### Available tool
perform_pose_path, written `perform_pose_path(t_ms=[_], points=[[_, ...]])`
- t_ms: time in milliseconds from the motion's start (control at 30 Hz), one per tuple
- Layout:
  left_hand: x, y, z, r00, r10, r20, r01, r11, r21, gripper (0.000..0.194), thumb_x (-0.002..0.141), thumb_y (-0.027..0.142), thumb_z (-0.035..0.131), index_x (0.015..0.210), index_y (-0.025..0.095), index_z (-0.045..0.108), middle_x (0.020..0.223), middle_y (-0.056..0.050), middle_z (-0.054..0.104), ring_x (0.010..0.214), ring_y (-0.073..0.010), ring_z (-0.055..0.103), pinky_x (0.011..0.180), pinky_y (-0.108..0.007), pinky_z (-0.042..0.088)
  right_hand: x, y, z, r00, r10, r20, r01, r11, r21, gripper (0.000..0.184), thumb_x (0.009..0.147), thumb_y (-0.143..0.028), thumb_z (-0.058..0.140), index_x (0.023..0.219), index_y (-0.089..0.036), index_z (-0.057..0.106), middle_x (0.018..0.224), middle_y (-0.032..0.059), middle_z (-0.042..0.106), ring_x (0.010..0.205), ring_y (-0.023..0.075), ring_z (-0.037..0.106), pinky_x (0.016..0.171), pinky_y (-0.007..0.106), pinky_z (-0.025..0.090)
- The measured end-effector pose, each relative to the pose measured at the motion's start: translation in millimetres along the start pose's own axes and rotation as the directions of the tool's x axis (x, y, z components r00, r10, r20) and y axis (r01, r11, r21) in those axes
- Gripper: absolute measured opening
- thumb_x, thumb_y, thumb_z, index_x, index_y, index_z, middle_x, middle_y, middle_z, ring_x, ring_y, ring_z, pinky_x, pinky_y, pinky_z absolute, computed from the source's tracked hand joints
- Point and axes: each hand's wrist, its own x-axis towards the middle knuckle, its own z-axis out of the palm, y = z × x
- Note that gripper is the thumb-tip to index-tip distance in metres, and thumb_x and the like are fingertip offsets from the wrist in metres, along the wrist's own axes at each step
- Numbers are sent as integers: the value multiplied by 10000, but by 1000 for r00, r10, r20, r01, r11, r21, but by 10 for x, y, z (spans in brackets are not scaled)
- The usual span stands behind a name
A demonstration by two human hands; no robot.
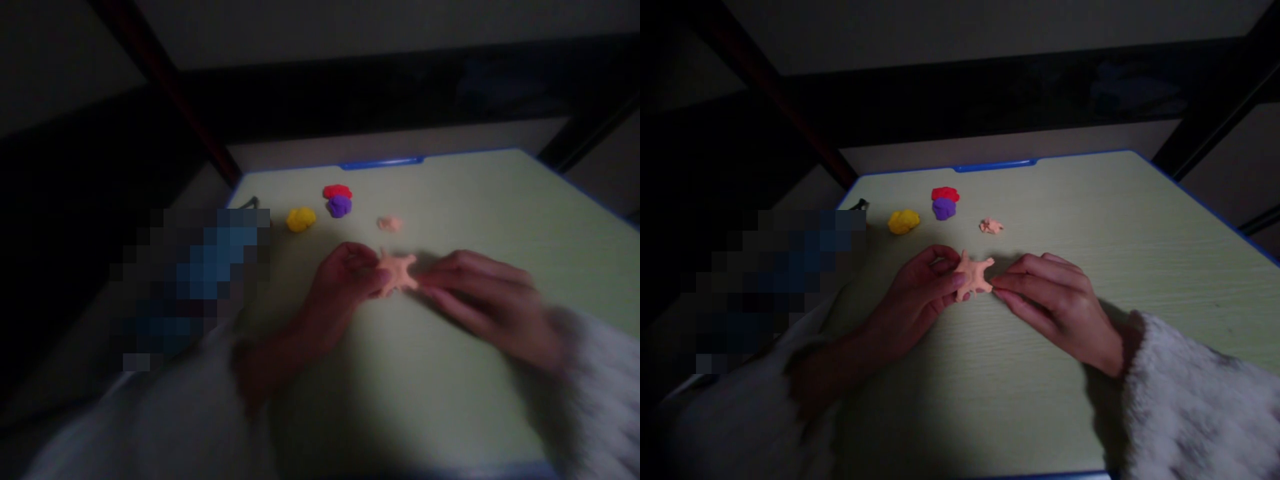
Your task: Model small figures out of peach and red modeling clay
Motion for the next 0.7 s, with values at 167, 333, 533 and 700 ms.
perform_pose_path(t_ms=[167,333,533,700], points=[[5,-11,-4,1000,0,16,0,1000,4,288,610,135,695,776,155,461,678,33,570,558,-59,507,540,-201,380,-9,4,11,1000,-6,-9,6,1000,5,129,827,-124,578,919,-156,663,794,54,671,686,145,608,597,285,487],[5,-4,4,1000,1,3,-1,1000,11,301,594,134,707,773,158,466,678,39,576,542,-59,515,528,-202,373,-13,8,-4,1000,-8,1,8,1000,-16,113,830,-132,573,901,-154,658,789,54,672,679,144,609,595,283,489],[-4,6,15,1000,1,2,-1,1000,11,297,594,127,704,773,157,469,659,45,570,534,-57,518,518,-197,368,-10,14,-3,1000,-24,-7,24,1000,-5,101,829,-121,572,885,-129,656,785,64,669,675,142,604,588,277,484],[2,3,14,1000,-1,-2,1,1000,16,297,596,114,700,774,152,465,665,44,567,535,-56,517,517,-193,371,-11,13,1,1000,-21,-5,21,1000,-13,101,835,-136,565,879,-154,653,784,56,671,675,140,608,589,275,486]])
